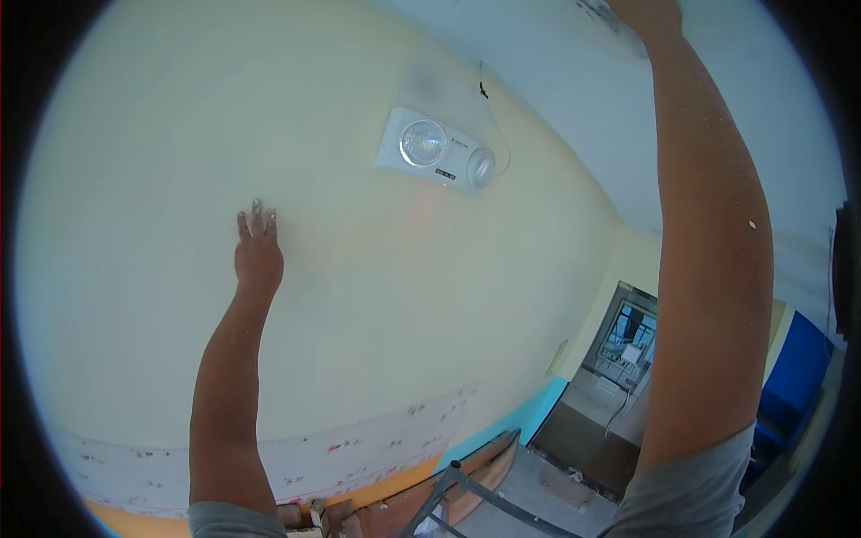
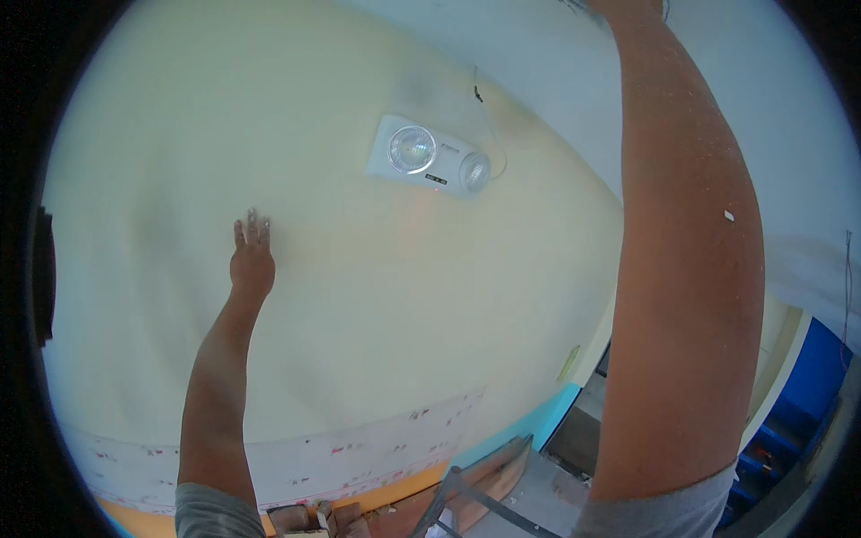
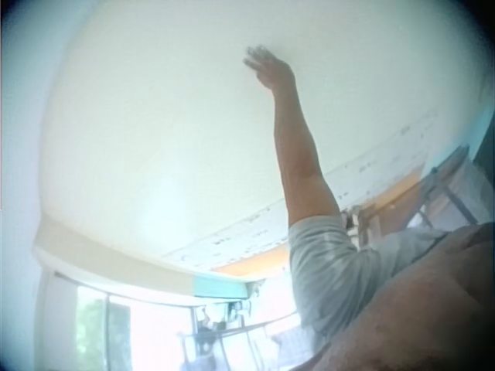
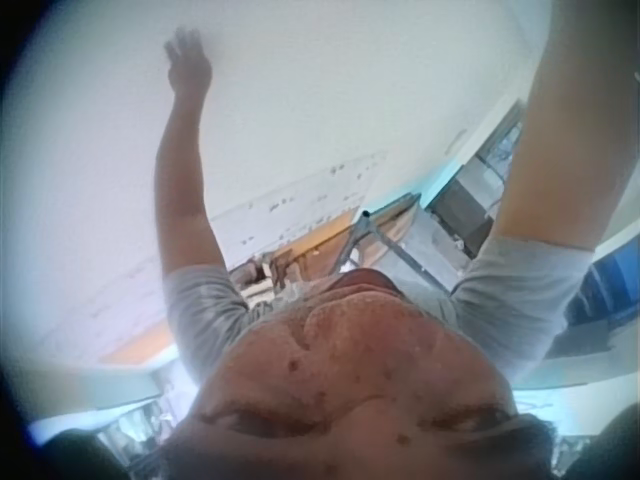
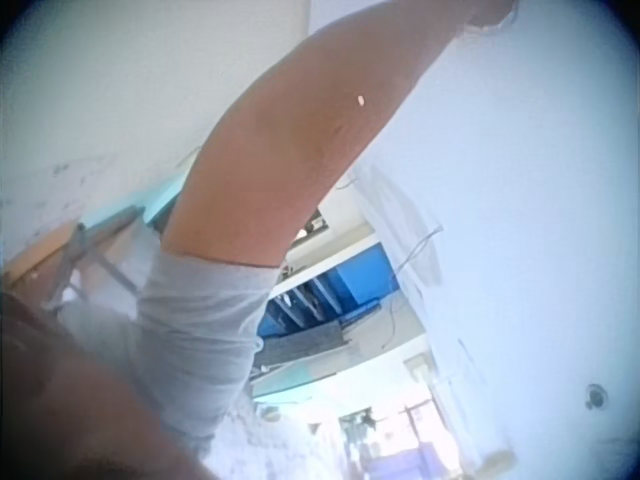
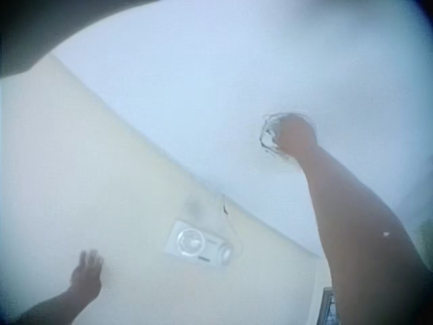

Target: The person scrapes a damaged section of the ceiling using a scraper, while occasionally supporting themselves against the wall with their other hand.

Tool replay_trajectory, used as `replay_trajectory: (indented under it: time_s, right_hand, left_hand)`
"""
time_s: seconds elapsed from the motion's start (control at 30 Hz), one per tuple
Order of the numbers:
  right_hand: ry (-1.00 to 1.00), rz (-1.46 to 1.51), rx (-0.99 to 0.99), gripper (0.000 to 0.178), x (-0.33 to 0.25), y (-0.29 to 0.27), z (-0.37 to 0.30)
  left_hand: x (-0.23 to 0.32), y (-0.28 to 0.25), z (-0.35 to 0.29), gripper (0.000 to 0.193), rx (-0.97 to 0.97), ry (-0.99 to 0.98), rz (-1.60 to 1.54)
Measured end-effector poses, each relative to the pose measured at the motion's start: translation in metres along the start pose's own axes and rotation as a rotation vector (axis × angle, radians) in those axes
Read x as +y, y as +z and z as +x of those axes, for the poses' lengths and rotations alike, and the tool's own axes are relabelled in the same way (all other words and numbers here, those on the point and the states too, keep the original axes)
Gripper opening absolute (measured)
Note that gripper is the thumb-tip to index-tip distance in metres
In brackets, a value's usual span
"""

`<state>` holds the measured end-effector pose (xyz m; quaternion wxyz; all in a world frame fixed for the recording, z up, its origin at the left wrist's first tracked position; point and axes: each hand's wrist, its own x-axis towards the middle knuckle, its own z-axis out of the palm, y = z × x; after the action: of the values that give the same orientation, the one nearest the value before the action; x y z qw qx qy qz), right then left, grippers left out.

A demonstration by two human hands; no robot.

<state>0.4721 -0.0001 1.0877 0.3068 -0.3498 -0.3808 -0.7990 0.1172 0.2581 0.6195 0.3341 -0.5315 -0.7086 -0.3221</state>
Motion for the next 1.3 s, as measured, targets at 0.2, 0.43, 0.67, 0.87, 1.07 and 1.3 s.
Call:
replay_trajectory:
  time_s: [0.2, 0.43, 0.67, 0.87, 1.07, 1.3]
  right_hand:
    - [0.271, 0.202, -0.03, 0.038, -0.032, 0.013, -0.05]
    - [0.252, 0.058, -0.171, 0.039, -0.012, -0.003, -0.057]
    - [0.325, 0.077, -0.026, 0.038, -0.022, -0.002, -0.057]
    - [0.446, 0.036, -0.01, 0.037, -0.04, 0.006, -0.064]
    - [0.43, -0.015, 0.026, 0.045, -0.025, 0.018, -0.056]
    - [0.325, 0.121, -0.091, 0.057, 0.027, 0.048, -0.041]
  left_hand:
    - [-0.028, 0.01, -0.012, 0.068, -0.055, 0.004, -0.005]
    - [-0.011, 0.004, -0.005, 0.07, -0.068, 0.014, 0.086]
    - [-0.009, 0.004, -0.008, 0.069, -0.043, 0.036, 0.053]
    - [-0.01, 0.009, -0.008, 0.069, -0.038, 0.04, 0.054]
    - [-0.009, 0.002, -0.005, 0.07, -0.058, 0.04, 0.086]
    - [0.005, 0.01, -0.002, 0.07, -0.072, 0.004, 0.063]
